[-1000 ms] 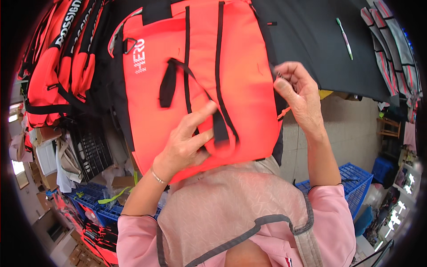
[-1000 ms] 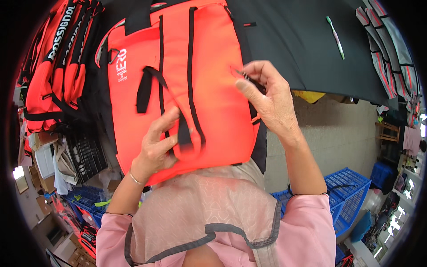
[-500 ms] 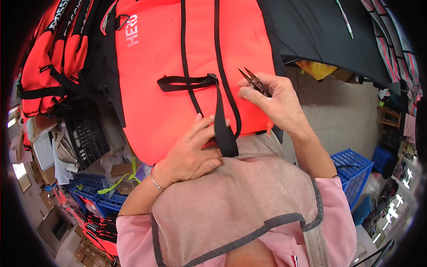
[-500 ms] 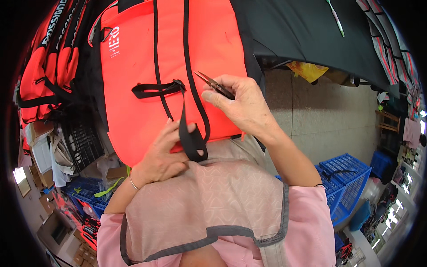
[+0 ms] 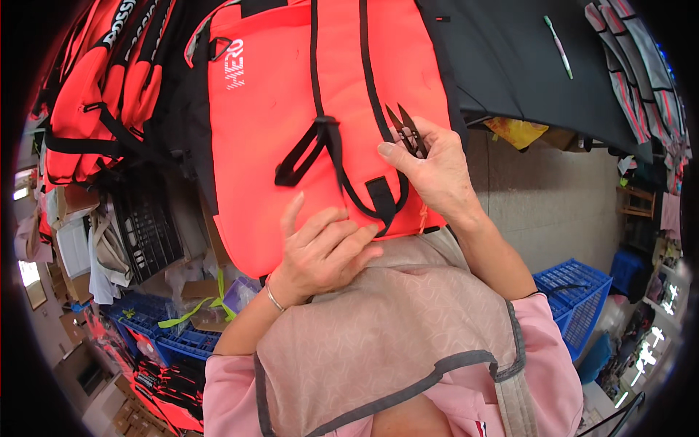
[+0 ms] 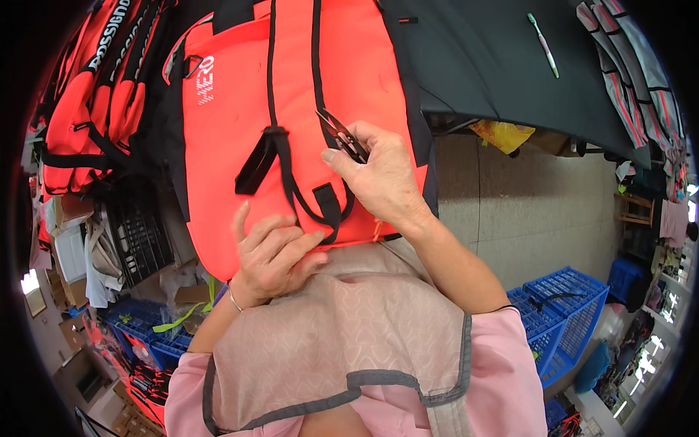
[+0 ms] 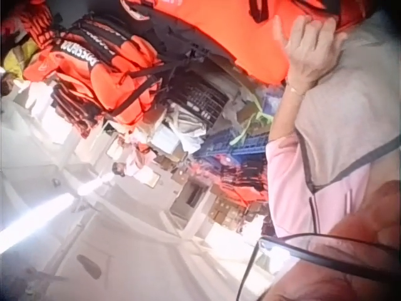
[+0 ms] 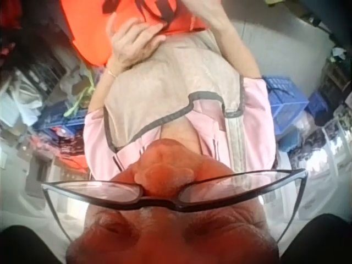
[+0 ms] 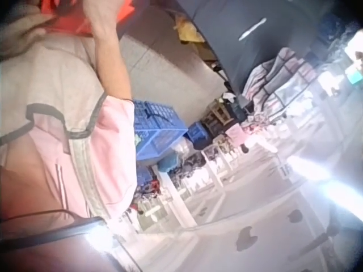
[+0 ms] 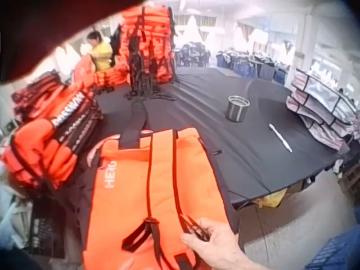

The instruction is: Inspecting bright orange backpacks for loose threads and using small scissors to trim them, then checking internal pockets.

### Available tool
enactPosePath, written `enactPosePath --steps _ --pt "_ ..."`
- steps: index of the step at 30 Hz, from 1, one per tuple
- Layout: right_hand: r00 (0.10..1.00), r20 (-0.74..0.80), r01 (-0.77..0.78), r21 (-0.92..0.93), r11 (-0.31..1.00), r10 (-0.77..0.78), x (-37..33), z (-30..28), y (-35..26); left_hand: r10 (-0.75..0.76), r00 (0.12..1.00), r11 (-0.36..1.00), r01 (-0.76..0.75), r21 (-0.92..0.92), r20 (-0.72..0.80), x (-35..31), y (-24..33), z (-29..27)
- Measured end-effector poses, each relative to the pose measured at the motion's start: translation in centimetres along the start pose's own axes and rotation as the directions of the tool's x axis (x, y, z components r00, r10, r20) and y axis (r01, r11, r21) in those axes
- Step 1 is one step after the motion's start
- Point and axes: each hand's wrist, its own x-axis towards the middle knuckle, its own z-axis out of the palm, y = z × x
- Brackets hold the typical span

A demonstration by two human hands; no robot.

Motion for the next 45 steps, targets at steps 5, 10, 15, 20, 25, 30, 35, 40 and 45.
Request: enactPosePath --steps 5,10,15,20,25,30,35,40,45 --pt "0.998 -0.016 0.065 0.024 0.998 -0.065 0.1 0.8 0.3 -0.064 0.998 0.997 0.064 0.031 0.016 0.1 0.1 -0.2" --pt "0.999 0.019 0.030 0.068 0.997 -0.031 0.1 0.8 -0.4 -0.101 0.994 0.993 0.103 0.051 -0.030 1.0 0.2 0.1" --pt "1.000 0.022 0.020 0.065 0.998 -0.022 0.4 0.7 -0.6 -0.167 0.982 0.984 0.161 -0.081 -0.085 1.9 0.0 0.1" --pt "0.998 0.061 -0.012 0.014 1.000 0.011 0.8 0.9 0.2 -0.388 0.922 0.832 0.343 -0.437 -0.015 2.4 -2.3 0.6" --pt "0.995 0.082 -0.067 0.044 0.997 0.063 1.0 1.1 1.0 -0.562 0.822 0.732 0.548 -0.405 0.098 4.4 -3.8 0.5" --pt "0.996 0.051 -0.075 0.051 0.996 0.072 1.1 0.8 1.8 -0.607 0.747 0.588 0.652 -0.479 0.271 4.7 -3.0 0.1" --pt "0.999 0.051 -0.019 0.089 0.996 0.014 1.1 1.1 1.6 -0.457 0.882 0.750 0.453 -0.483 0.117 2.5 -3.0 0.4" --pt "0.998 0.042 0.048 0.148 0.988 -0.055 0.8 1.5 0.8 -0.715 0.605 0.157 0.628 -0.762 0.351 2.4 -1.1 -0.3" --pt "0.992 0.054 0.104 0.213 0.972 -0.118 0.6 1.7 0.7 -0.557 0.554 -0.063 0.715 -0.697 0.619 2.9 -1.8 -0.6"
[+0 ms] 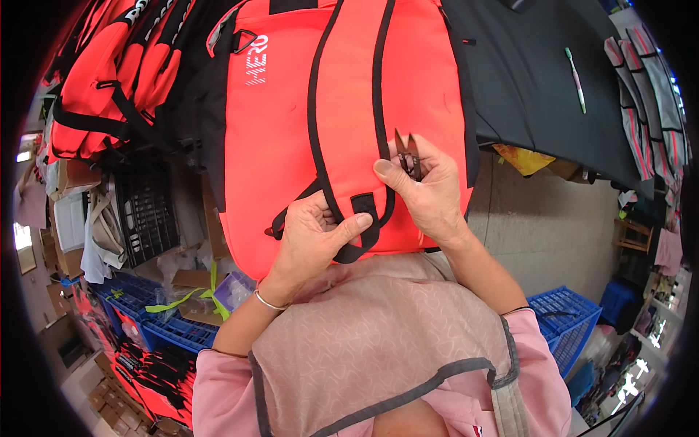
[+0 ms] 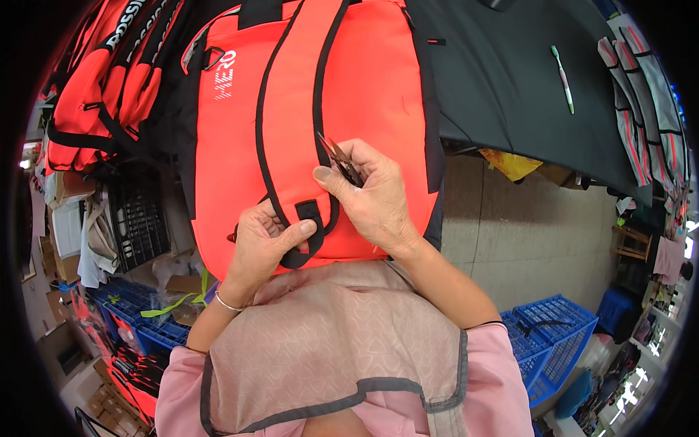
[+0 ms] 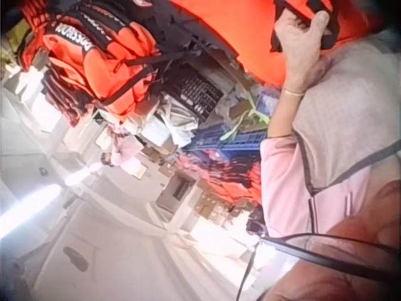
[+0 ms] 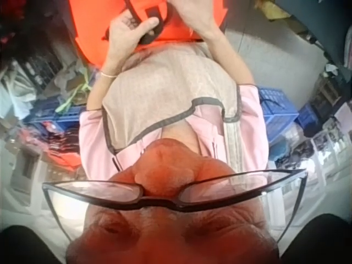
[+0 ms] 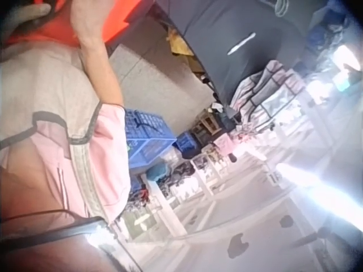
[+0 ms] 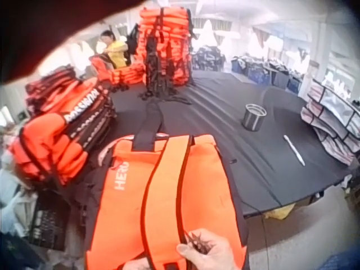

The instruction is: Inspecting bright orange backpacks for loose threads and using small scissors to trim them, then checking internal pockets.

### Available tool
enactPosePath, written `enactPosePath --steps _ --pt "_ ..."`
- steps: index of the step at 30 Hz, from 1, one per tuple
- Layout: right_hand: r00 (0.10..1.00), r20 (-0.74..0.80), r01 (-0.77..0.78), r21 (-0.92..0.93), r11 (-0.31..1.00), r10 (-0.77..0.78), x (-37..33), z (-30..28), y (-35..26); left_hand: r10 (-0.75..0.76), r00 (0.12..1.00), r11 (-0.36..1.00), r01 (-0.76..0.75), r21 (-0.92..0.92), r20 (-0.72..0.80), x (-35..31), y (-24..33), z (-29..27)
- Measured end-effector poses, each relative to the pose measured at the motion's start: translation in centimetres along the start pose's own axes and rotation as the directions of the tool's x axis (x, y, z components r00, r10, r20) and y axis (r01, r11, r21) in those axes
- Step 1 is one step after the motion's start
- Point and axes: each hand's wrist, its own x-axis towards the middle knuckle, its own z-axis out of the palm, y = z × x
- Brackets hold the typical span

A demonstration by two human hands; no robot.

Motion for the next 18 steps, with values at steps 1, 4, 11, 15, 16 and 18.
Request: enactPosePath --steps 1,4,11,15,16,18 --pt "1.000 0.009 0.004 -0.006 1.000 -0.004 0.0 0.0 -0.1 0.018 0.998 0.998 -0.022 -0.055 -0.063 -0.1 0.6 0.8" --pt "0.999 -0.041 -0.010 -0.064 0.998 0.007 -0.7 -0.2 -0.9 -0.011 0.998 0.999 0.009 -0.045 -0.062 -0.2 0.1 0.6" --pt "0.745 0.351 0.538 -0.819 0.199 -0.568 -3.1 -2.2 -3.6 -0.043 0.995 0.998 0.037 -0.059 -0.093 0.0 0.8 0.9" --pt "0.628 0.504 0.585 -0.808 -0.068 -0.593 -3.2 -2.2 -3.3 -0.046 0.994 0.998 0.041 -0.053 -0.096 0.1 0.7 0.9" --pt "0.603 0.532 0.590 -0.799 -0.117 -0.594 -3.0 -2.2 -3.3 -0.038 0.995 0.998 0.033 -0.058 -0.093 0.1 0.7 0.9" --pt "0.599 0.554 0.593 -0.792 -0.145 -0.578 -2.9 -2.1 -3.3 -0.032 0.995 0.997 0.026 -0.067 -0.090 0.1 0.7 0.9"
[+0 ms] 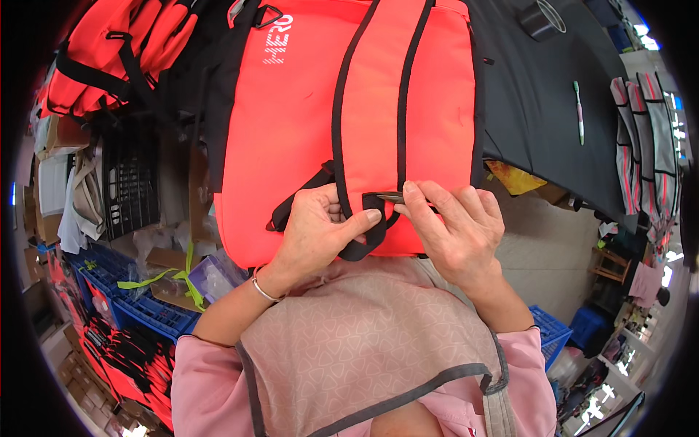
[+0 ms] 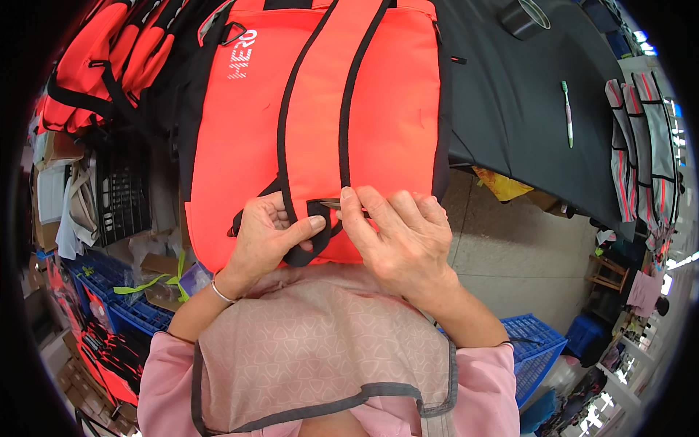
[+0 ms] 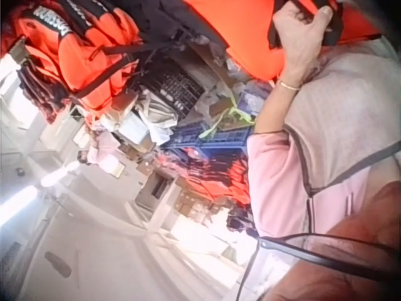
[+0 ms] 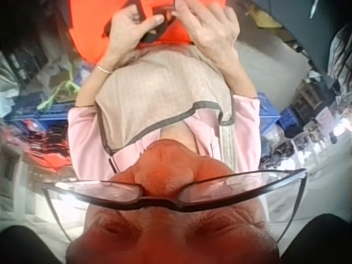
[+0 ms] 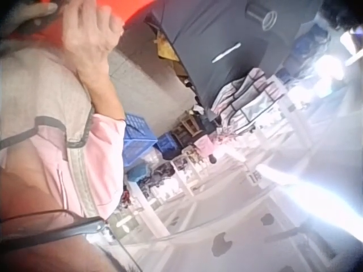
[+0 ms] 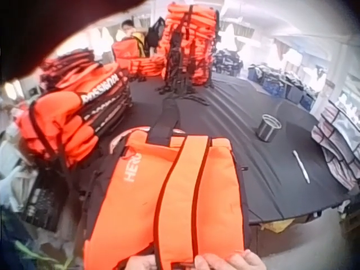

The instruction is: Inspecting bright orange backpacks for loose threads and using small scissors to trim them, then checking internal pockets.

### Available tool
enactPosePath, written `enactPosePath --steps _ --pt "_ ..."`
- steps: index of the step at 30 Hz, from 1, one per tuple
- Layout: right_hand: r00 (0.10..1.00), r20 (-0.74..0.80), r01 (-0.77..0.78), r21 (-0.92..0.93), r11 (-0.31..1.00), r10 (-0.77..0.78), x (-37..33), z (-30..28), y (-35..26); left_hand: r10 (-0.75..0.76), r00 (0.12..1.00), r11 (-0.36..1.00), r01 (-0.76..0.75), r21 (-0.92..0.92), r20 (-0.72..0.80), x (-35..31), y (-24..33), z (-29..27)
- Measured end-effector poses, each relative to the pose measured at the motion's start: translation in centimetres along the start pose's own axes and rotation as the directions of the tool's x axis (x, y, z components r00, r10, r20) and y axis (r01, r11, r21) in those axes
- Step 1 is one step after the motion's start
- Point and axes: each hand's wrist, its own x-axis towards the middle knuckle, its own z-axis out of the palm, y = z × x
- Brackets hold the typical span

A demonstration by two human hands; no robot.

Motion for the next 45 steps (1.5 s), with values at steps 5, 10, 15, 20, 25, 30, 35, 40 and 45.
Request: enactPosePath --steps 5,10,15,20,25,30,35,40,45 --pt "0.999 0.012 0.053 -0.060 0.997 -0.052 0.2 0.3 0.1 0.010 1.000 1.000 -0.010 -0.019 0.009 0.0 -0.1 0.0" --pt "0.994 0.069 0.087 -0.049 0.995 -0.083 0.8 -0.3 0.3 0.011 1.000 1.000 -0.011 -0.005 0.009 0.1 -0.1 -0.1" --pt "0.991 0.068 0.121 -0.040 0.992 -0.119 1.0 0.0 0.5 0.013 1.000 1.000 -0.013 -0.016 0.004 0.1 -0.1 0.0" --pt "0.969 0.108 0.235 -0.114 0.965 -0.223 2.0 -0.7 0.6 0.032 0.999 0.999 -0.032 -0.001 0.006 0.2 -0.3 0.2" --pt "0.898 0.240 0.404 -0.108 0.909 -0.370 3.1 -1.5 0.9 0.182 0.982 0.980 -0.178 0.090 -0.040 0.2 -1.4 0.7" --pt "0.950 0.237 0.177 0.135 0.975 -0.205 3.0 -0.9 1.9 0.129 0.991 0.986 -0.126 0.108 -0.024 0.2 -1.4 0.4" --pt "0.945 0.282 -0.267 0.369 0.891 0.166 2.1 -0.3 2.9 0.106 0.994 0.991 -0.103 0.082 -0.032 0.3 -1.6 0.4" --pt "0.974 0.210 -0.143 0.301 0.943 0.081 2.5 -0.9 2.5 0.087 0.996 0.996 -0.085 0.032 -0.035 0.4 -1.5 0.4" --pt "0.982 0.186 -0.033 0.244 0.969 -0.013 2.2 -0.4 2.4 0.100 0.995 0.994 -0.099 0.043 -0.027 0.4 -1.4 0.5"
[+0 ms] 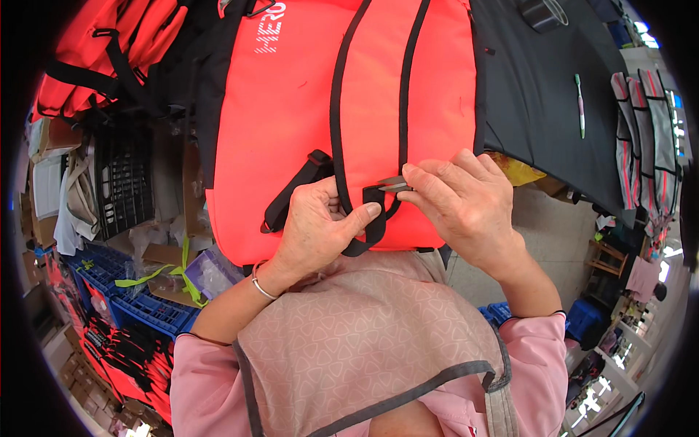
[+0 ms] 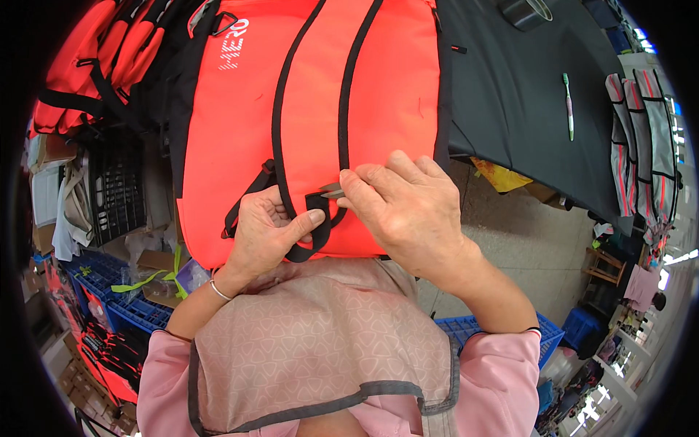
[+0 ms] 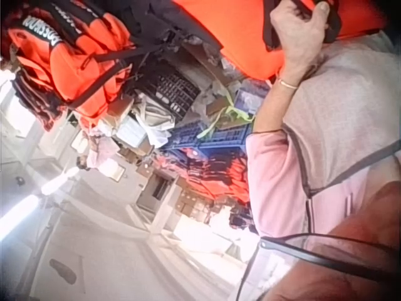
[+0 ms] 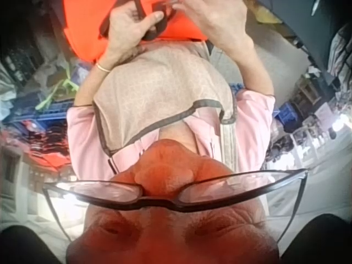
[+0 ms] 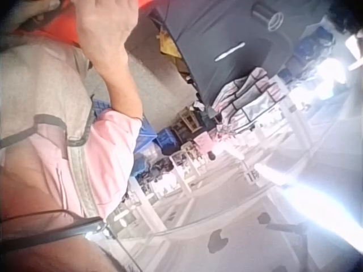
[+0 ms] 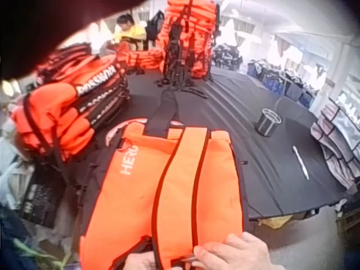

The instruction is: Inspecting bright orange backpacks for loose threads and using small scissors to trim them, then checking internal pockets.

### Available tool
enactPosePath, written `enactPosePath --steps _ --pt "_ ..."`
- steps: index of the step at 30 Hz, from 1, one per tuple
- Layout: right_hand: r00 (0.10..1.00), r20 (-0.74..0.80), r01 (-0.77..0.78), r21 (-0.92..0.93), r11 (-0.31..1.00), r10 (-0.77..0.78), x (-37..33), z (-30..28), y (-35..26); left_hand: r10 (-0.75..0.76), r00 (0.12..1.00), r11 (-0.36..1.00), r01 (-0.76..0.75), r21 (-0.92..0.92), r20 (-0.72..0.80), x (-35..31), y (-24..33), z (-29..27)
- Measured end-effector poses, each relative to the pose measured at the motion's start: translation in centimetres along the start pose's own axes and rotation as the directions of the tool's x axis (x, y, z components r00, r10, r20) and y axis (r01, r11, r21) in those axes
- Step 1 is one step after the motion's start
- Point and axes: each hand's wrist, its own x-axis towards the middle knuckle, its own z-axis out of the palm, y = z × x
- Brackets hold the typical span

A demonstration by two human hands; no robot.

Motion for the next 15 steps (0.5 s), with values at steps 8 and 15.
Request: enactPosePath --steps 8,15 --pt "0.979 0.141 0.164 -0.119 0.979 -0.147 0.9 -0.9 -0.2 0.026 0.999 0.999 -0.025 0.034 -0.018 -0.1 -0.6 0.1" --pt "0.928 0.282 0.267 -0.043 0.963 -0.245 2.3 -2.1 0.4 0.030 0.999 0.974 -0.034 0.222 0.022 -0.4 0.7 0.3"
